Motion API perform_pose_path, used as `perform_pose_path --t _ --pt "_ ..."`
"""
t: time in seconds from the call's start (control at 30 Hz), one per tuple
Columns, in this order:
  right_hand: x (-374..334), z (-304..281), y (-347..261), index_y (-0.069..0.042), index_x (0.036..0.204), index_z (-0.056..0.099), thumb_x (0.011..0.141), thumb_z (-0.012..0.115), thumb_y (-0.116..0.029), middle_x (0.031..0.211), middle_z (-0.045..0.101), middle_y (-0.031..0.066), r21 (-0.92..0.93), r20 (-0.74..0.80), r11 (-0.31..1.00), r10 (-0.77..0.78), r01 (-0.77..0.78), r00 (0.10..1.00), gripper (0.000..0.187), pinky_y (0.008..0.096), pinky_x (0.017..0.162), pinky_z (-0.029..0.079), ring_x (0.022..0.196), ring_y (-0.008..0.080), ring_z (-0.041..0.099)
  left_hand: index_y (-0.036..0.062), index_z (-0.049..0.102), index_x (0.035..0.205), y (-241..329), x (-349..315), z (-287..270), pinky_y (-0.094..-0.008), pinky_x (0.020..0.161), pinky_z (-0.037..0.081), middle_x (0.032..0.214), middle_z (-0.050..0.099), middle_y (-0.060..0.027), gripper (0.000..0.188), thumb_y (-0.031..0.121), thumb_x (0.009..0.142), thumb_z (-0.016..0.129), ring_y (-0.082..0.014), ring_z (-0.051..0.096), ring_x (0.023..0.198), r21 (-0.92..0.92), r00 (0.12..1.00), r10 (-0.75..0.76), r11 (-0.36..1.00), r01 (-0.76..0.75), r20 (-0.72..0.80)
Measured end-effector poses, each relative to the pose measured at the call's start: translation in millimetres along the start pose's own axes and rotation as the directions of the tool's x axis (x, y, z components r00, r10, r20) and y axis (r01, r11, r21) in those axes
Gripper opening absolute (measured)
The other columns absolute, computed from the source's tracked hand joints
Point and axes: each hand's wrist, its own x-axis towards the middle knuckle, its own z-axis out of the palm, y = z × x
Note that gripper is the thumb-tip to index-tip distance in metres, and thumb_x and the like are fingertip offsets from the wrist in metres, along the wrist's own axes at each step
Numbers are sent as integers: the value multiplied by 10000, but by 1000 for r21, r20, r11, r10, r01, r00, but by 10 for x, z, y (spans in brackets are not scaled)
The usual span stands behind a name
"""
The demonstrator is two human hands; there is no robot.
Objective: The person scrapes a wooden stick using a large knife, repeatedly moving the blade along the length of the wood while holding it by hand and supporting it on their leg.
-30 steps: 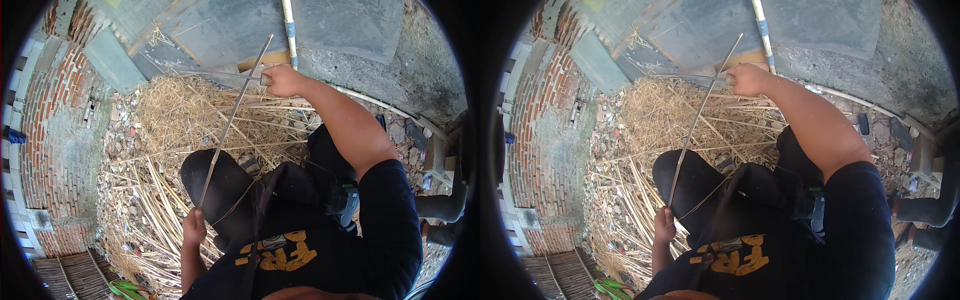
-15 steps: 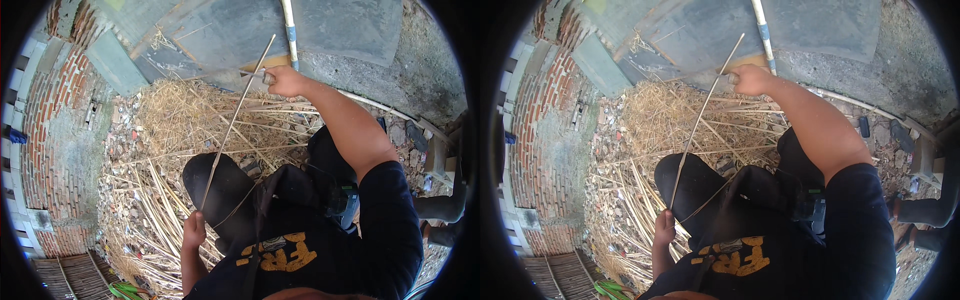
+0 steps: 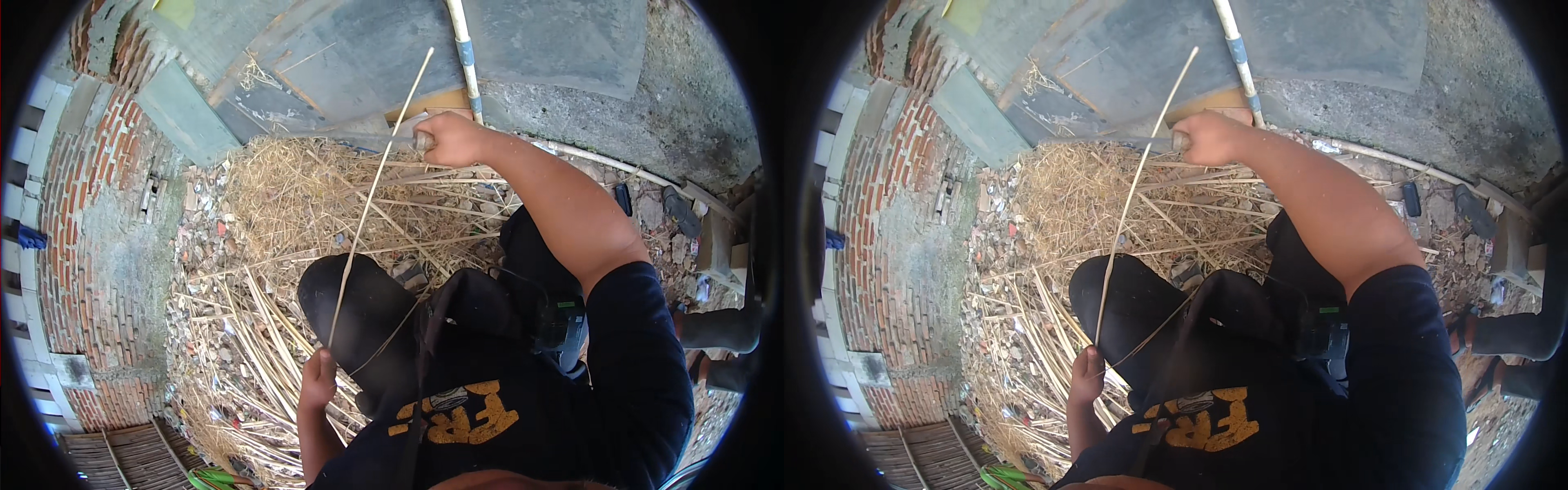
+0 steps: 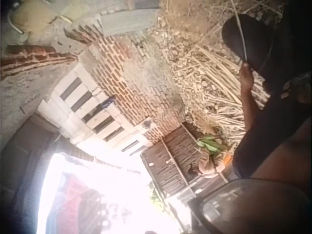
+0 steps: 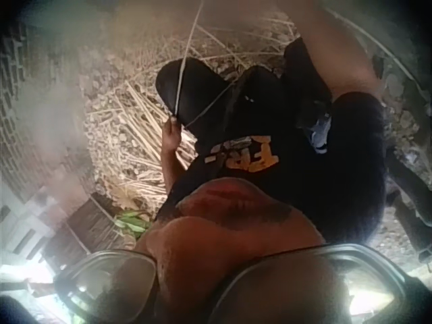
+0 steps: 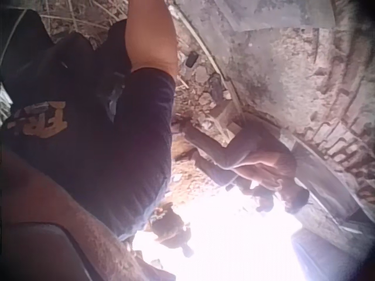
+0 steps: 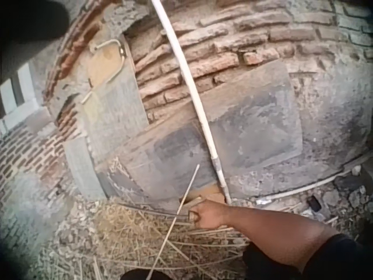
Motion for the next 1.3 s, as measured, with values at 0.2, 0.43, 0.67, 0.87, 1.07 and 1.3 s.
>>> perform_pose_path --t 0.2,0.43,0.67,0.87,1.07,1.3 --pt "-161 72 -218 -65 926 645 728 677 -144 818 665 163 70 231 980 -200 189 952 215 451 725 508 826 346 662 83 459 743 -105 -8 42 -244 513 281 634 402 75 482 446 1054 396 -29 341 581 -163 993 -93 981 104 73" --pt "36 11 -12 -47 1025 652 714 663 -165 946 688 183 51 94 998 -38 33 995 333 441 811 508 936 362 649 108 472 753 -170 10 6 -237 453 284 583 421 47 477 467 1052 377 -55 377 500 -234 996 -53 970 68 69" --pt "-175 83 -143 -49 939 622 705 686 -177 802 663 146 -48 267 980 -175 195 948 274 471 726 505 815 370 657 105 465 751 -223 85 73 -236 464 283 584 407 61 482 474 1050 378 -44 362 515 -123 999 -6 992 11 36" --pt "67 -136 269 -55 961 632 713 666 -179 833 674 160 139 3 974 179 -177 984 279 446 755 512 827 361 658 107 466 748 -172 61 -15 -246 479 286 611 431 59 501 507 1038 383 -47 375 539 -53 999 -16 998 18 37" --pt "-209 -46 -473 -45 938 636 711 656 -157 833 664 173 -94 266 982 -133 163 955 254 461 739 508 819 367 655 115 463 768 -63 9 -18 -238 480 283 608 401 65 466 481 1045 390 -48 364 531 -157 991 -89 982 103 95" --pt "41 -68 66 -68 1040 657 730 638 -164 972 688 187 -19 180 999 52 -49 982 324 445 822 510 956 365 649 109 468 743 -115 74 -34 -251 453 300 580 424 42 492 490 1043 386 -65 386 497 -139 994 -64 987 77 93"
